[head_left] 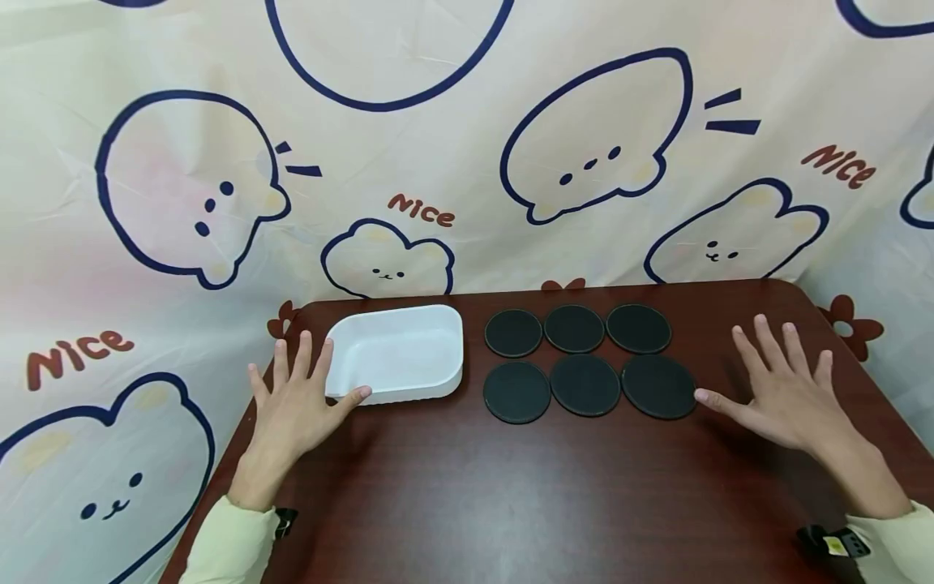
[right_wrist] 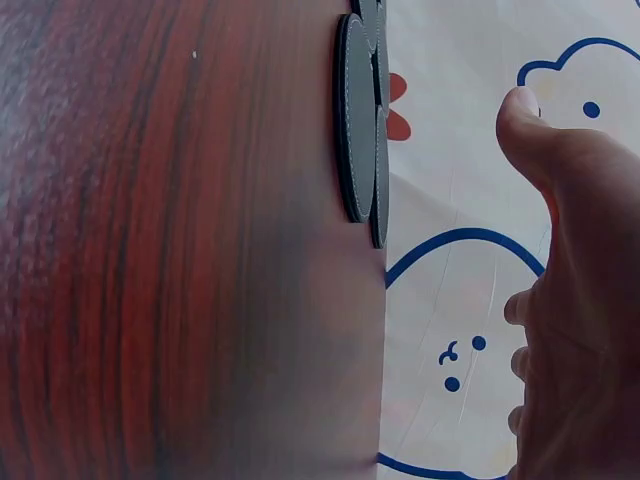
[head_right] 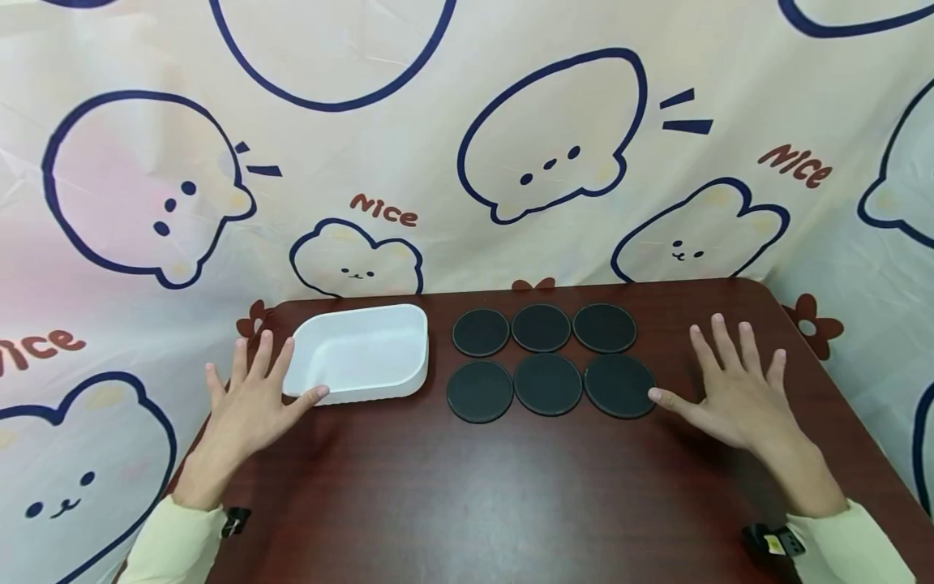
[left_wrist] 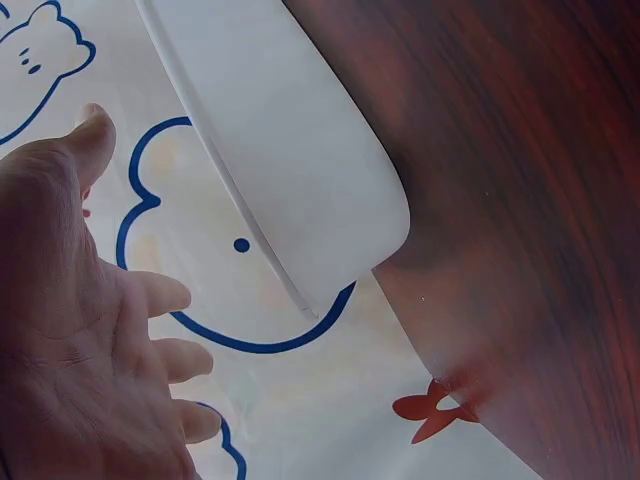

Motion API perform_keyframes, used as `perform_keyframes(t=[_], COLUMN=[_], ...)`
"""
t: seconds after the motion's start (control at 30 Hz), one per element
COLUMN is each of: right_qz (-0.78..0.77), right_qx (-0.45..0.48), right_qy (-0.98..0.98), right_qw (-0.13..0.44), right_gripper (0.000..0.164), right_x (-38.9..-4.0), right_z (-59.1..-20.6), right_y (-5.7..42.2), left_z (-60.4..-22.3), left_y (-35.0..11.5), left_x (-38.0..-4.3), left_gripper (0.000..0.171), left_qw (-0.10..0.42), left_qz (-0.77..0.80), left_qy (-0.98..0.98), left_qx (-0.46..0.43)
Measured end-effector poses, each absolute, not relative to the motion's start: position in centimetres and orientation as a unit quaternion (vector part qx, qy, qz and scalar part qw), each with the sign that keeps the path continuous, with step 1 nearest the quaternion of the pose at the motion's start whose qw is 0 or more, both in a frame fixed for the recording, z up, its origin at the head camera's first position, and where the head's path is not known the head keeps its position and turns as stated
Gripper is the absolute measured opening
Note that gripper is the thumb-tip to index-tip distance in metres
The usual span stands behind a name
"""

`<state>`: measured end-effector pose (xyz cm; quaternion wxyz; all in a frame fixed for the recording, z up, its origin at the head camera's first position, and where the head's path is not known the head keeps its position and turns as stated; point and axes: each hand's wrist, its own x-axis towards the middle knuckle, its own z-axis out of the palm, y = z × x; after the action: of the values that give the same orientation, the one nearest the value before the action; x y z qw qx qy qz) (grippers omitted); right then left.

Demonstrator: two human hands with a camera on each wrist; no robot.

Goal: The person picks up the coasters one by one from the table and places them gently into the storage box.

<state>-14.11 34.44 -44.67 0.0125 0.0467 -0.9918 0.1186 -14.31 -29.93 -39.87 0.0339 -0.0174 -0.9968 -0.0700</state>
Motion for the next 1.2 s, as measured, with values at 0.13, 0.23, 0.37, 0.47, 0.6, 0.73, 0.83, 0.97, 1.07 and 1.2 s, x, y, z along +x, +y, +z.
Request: perform_keyframes(t=[0.13, 0.23, 0.37, 0.47, 0.6, 0.73, 0.83, 0.97, 1.07, 1.2], right_qz=[0.121, 0.128, 0.146, 0.162, 0.182, 0.207, 0.223, 0.236, 0.241, 0.251], right_qx=[0.049, 0.056, 0.065, 0.072, 0.081, 0.084, 0.087, 0.09, 0.091, 0.095], right_qy=[-0.991, -0.99, -0.987, -0.984, -0.98, -0.975, -0.971, -0.967, -0.966, -0.963], right_qw=[0.018, 0.022, 0.026, 0.026, 0.022, 0.001, -0.021, -0.029, -0.024, -0.008], right_gripper=[0.124, 0.124, 0.124, 0.123, 0.123, 0.122, 0.121, 0.12, 0.118, 0.114], right_x=[-14.1, -14.2, -14.4, -14.5, -14.8, -15.0, -15.3, -15.8, -16.1, -16.5], right_z=[-44.8, -44.9, -45.0, -45.1, -45.2, -45.2, -45.1, -45.2, -45.3, -45.4], right_y=[34.6, 34.8, 34.9, 35.0, 35.1, 35.1, 35.1, 35.0, 34.9, 34.7], left_z=[-40.0, -40.1, -40.1, -40.2, -40.5, -40.8, -41.0, -41.1, -41.1, -41.2], left_y=[-30.1, -30.2, -30.4, -30.7, -31.1, -31.8, -32.4, -32.8, -33.0, -33.2], left_x=[-14.4, -14.5, -14.7, -14.9, -14.9, -15.1, -15.3, -15.5, -15.5, -15.6], left_gripper=[0.11, 0.112, 0.114, 0.115, 0.117, 0.121, 0.123, 0.124, 0.125, 0.125], left_qw=[0.036, 0.031, 0.012, -0.006, -0.021, -0.026, -0.027, -0.031, -0.036, -0.044], left_qz=[-0.077, -0.084, -0.102, -0.126, -0.152, -0.166, -0.172, -0.183, -0.195, -0.21], left_qy=[-0.996, -0.996, -0.994, -0.992, -0.988, -0.986, -0.984, -0.982, -0.98, -0.977], left_qx=[-0.019, -0.02, -0.022, -0.023, -0.023, -0.023, -0.024, -0.026, -0.025, -0.019])
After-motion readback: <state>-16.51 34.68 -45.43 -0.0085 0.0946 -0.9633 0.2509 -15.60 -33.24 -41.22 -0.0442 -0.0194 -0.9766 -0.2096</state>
